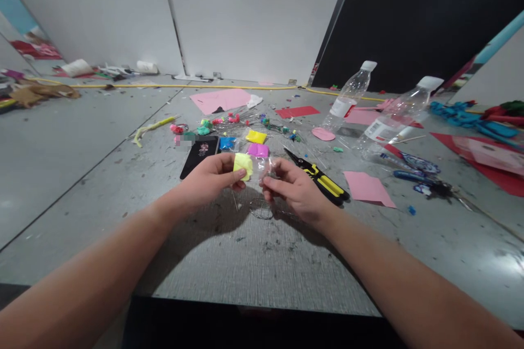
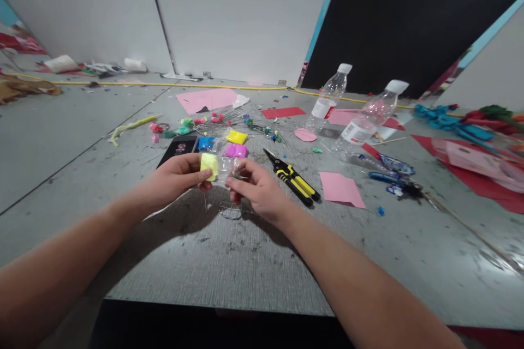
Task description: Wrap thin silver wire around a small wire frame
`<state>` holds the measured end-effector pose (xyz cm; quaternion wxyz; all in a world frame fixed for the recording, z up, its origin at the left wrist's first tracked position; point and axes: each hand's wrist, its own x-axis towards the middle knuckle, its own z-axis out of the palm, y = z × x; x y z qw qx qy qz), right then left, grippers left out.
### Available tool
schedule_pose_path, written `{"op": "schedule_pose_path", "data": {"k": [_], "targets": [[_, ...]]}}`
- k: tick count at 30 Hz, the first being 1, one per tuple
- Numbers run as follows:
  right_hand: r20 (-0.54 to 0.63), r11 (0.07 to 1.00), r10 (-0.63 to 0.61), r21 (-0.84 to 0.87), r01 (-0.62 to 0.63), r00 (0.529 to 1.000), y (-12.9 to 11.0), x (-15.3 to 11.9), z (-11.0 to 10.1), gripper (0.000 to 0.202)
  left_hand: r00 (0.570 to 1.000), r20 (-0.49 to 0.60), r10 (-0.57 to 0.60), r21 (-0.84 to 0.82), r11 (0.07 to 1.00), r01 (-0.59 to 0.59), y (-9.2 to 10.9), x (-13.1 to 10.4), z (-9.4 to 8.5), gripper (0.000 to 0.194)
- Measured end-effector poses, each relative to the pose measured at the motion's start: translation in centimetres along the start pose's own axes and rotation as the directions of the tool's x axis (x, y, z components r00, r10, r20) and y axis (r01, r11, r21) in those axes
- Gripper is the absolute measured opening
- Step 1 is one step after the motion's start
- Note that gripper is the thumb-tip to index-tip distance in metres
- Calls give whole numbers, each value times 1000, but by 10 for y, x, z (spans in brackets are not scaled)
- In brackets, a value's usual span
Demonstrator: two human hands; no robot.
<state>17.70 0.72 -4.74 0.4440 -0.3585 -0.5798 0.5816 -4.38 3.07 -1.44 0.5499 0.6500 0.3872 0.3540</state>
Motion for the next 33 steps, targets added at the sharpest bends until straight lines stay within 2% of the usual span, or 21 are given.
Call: {"op": "schedule_pose_path", "data": {"k": [5,10,21,27,33], "targets": [[-153,998,-58,-24,55,986,1,8,-12,48,997,-69,-36,-36,999,33,-3,2,-6,13],[-291,994,-106,-37,100,951,4,17,-28,46,985,-143,-100,-75,993,90,-9,6,-10,15],[-202,999,-49,12,52,978,-4,10,-17,40,969,-160,-186,-136,977,165,-3,3,-8,17],[-224,991,-47,114,74,974,-1,14,-18,47,959,-197,-205,-184,968,170,-8,7,-14,23],[-242,971,-18,226,74,970,7,19,-22,47,968,-154,-197,-211,964,162,-5,3,-11,29]]}}
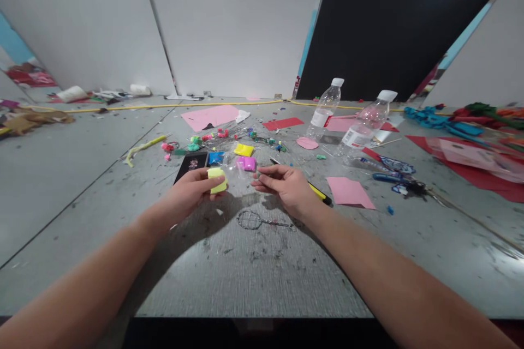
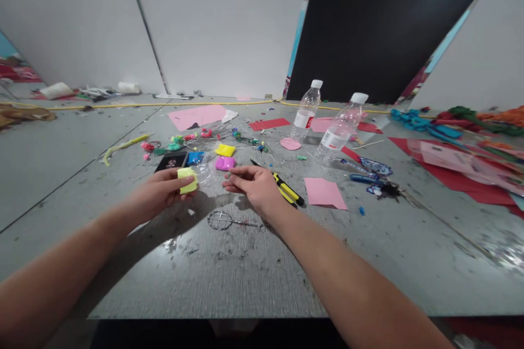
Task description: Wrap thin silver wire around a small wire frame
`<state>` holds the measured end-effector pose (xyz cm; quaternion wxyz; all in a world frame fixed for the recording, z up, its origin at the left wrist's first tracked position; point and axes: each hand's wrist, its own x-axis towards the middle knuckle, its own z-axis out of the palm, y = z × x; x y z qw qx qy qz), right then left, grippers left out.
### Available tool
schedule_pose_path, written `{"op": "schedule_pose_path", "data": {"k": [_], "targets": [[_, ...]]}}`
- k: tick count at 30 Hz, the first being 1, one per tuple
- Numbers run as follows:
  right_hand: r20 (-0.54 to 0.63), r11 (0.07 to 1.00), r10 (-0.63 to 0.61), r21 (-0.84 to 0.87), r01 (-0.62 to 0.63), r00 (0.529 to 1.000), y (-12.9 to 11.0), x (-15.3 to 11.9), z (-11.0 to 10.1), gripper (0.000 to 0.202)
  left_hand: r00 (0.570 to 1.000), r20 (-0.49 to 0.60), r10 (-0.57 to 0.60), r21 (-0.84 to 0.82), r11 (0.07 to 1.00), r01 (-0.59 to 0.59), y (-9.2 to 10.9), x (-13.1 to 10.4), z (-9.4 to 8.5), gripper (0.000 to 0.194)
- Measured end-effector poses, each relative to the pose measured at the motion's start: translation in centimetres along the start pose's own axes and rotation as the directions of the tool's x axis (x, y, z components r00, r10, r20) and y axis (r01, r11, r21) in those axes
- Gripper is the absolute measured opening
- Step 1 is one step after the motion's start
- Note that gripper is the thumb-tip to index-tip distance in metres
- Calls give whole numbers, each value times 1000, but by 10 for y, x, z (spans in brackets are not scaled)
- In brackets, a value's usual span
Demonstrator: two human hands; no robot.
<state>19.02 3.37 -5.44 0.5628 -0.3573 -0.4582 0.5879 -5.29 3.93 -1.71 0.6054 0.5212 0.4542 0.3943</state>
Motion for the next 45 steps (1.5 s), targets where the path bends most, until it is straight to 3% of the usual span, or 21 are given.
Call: {"op": "schedule_pose_path", "data": {"k": [10,14,19,24,30,36,42,45], "targets": [[55,996,2,92,-7,998,-5,-3,5,45,998,67,5,-3,1000,-5,6,-9,1,48],[69,992,14,125,-23,998,-1,-2,8,31,996,93,-14,1,1000,13,7,-9,2,52],[77,989,24,147,-36,997,-1,-5,9,11,995,94,-38,-9,999,39,5,-9,2,39],[63,991,47,122,-54,997,-1,-3,6,15,999,26,-32,-49,998,34,4,-6,3,35],[58,996,68,51,-71,996,0,-2,2,44,1000,-17,-10,-81,997,9,3,-3,2,30],[14,1000,27,9,-28,1000,3,-3,3,54,1000,7,-26,-51,998,26,3,-4,1,23],[49,989,105,-109,-100,993,13,1,0,25,996,73,-45,32,999,43,3,-7,4,22],[89,979,146,-155,-131,985,18,2,0,33,997,74,-27,50,998,23,2,-6,4,19]]}}
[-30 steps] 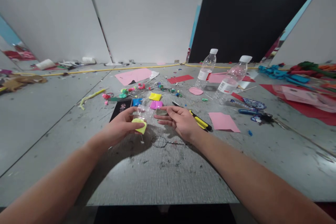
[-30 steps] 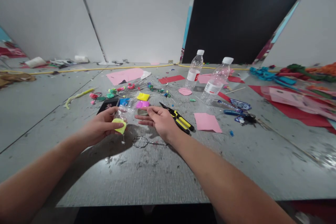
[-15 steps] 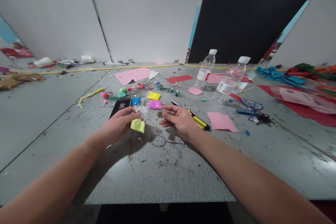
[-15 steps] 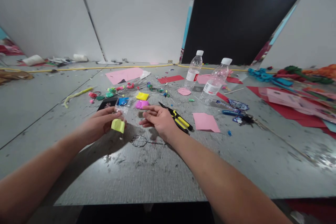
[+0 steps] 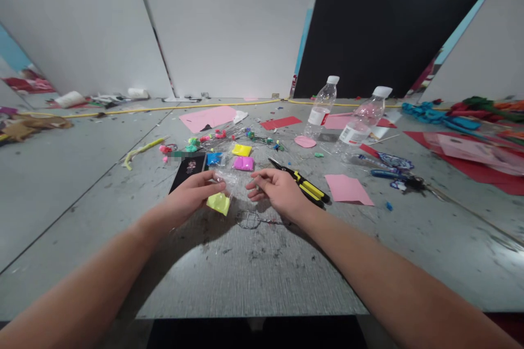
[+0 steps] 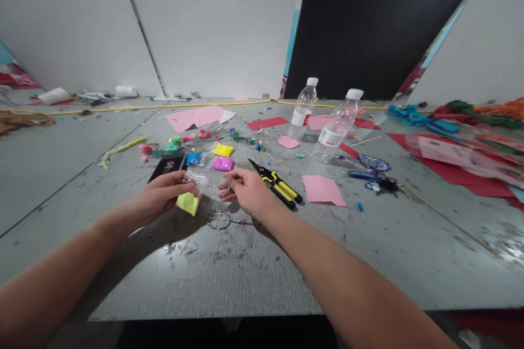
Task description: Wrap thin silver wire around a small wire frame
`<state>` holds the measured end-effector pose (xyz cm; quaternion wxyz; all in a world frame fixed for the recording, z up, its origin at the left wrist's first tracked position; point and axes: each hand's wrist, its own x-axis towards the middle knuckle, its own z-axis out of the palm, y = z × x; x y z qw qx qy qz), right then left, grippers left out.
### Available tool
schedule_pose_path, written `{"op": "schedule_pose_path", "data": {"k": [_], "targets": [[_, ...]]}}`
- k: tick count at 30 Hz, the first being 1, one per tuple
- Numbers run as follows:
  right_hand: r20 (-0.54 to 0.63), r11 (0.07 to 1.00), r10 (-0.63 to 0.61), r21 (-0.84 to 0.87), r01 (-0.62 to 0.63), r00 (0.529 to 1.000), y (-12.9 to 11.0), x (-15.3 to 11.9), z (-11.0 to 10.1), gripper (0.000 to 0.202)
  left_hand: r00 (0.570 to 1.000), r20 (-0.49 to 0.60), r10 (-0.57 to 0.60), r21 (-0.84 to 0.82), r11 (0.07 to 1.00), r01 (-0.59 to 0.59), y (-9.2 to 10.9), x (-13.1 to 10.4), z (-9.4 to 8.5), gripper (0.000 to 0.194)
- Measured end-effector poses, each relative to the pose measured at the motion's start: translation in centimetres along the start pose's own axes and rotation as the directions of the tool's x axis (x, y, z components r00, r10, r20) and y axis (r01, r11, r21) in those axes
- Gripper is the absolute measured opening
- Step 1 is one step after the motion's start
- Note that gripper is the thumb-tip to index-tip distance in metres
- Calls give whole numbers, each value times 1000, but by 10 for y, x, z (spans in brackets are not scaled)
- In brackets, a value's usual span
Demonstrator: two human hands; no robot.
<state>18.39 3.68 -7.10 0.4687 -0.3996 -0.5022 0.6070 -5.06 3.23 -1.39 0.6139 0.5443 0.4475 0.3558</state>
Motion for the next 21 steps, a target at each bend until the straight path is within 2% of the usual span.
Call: {"op": "schedule_pose_path", "data": {"k": [3,7,13,17,21], "targets": [[20,1000,-20,-19,20,1000,2,-1,1,31,1000,-7,12,16,1000,-12,-2,1,-1,18],[-14,997,-82,-10,82,997,0,-5,2,20,1000,-26,17,29,999,-16,-5,2,-4,19],[-48,988,-146,32,148,988,-8,-7,8,30,1000,8,2,38,999,-3,-5,0,-3,21],[-47,980,-191,-65,188,980,-14,-11,10,14,999,45,-16,24,1000,15,-4,-3,1,23],[-13,958,-190,-221,183,982,-19,-18,14,9,997,70,-16,26,1000,14,-2,-7,7,29]]}}
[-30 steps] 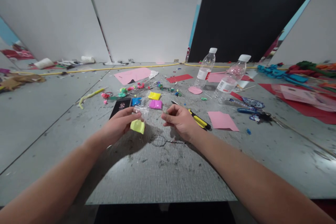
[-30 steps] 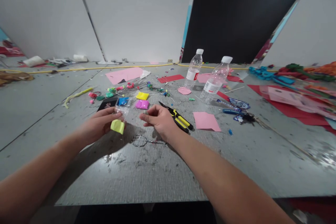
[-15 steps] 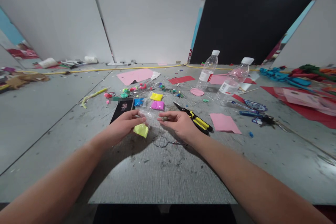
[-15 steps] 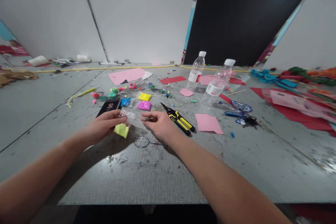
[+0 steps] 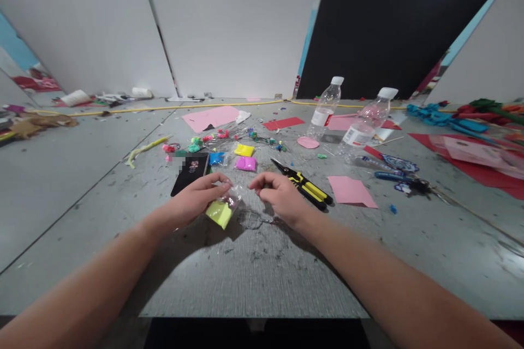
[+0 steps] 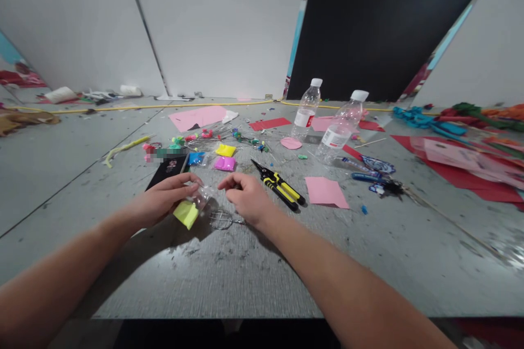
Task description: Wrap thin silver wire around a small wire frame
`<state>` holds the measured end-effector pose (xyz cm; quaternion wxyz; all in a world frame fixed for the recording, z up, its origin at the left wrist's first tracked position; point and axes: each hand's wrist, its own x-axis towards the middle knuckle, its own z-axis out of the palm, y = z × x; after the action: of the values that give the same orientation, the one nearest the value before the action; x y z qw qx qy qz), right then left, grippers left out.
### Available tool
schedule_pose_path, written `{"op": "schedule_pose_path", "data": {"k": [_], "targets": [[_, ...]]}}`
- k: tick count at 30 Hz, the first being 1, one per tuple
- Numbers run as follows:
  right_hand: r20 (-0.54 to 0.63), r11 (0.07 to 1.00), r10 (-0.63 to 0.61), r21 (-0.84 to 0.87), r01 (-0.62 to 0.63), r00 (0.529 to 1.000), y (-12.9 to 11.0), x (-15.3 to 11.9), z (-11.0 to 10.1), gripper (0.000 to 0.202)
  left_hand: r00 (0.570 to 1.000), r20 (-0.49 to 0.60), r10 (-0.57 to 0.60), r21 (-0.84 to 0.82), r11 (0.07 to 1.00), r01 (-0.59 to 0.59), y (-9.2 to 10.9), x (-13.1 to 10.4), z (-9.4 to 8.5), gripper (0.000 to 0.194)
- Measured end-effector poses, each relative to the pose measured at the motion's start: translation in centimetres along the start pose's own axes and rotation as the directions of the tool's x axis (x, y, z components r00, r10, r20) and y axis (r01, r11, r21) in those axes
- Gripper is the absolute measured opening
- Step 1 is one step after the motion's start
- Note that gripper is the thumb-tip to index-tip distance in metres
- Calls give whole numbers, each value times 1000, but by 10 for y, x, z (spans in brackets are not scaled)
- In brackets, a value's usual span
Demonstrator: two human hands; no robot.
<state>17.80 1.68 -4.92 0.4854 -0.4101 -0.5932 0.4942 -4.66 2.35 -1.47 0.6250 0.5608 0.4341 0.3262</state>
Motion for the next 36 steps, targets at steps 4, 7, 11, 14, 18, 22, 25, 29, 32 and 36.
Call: {"op": "schedule_pose_path", "data": {"k": [4,7,11,14,18,22,25,29,32,36], "targets": [[56,985,-59,-160,68,997,-9,-8,11,16,999,33,17,53,998,-18,3,-1,5,31],[76,952,-133,-267,149,988,-13,-11,18,21,998,32,51,122,991,-55,3,-1,6,24],[91,915,-204,-336,223,975,-13,-12,20,24,995,25,100,202,974,-103,4,-1,4,18],[108,896,-236,-360,259,966,-14,-12,18,24,991,21,129,246,960,-130,6,-2,3,18],[109,884,-248,-382,270,963,-16,-12,17,22,987,-16,162,268,951,-152,9,-3,2,17],[48,881,-250,-402,248,967,-17,-11,14,29,986,-53,160,257,956,-141,8,-3,2,17],[25,885,-246,-401,235,969,-18,-11,11,33,987,-62,150,221,966,-133,7,-1,2,19],[22,912,-203,-360,198,979,-20,-10,6,34,983,-80,167,191,970,-149,9,-1,2,19],[12,942,-163,-295,159,987,-16,-8,4,32,982,-84,168,197,969,-149,9,-2,1,17],[17,987,-70,-143,72,997,-2,1,1,31,975,-172,140,182,977,-108,-2,1,-2,12]]}}
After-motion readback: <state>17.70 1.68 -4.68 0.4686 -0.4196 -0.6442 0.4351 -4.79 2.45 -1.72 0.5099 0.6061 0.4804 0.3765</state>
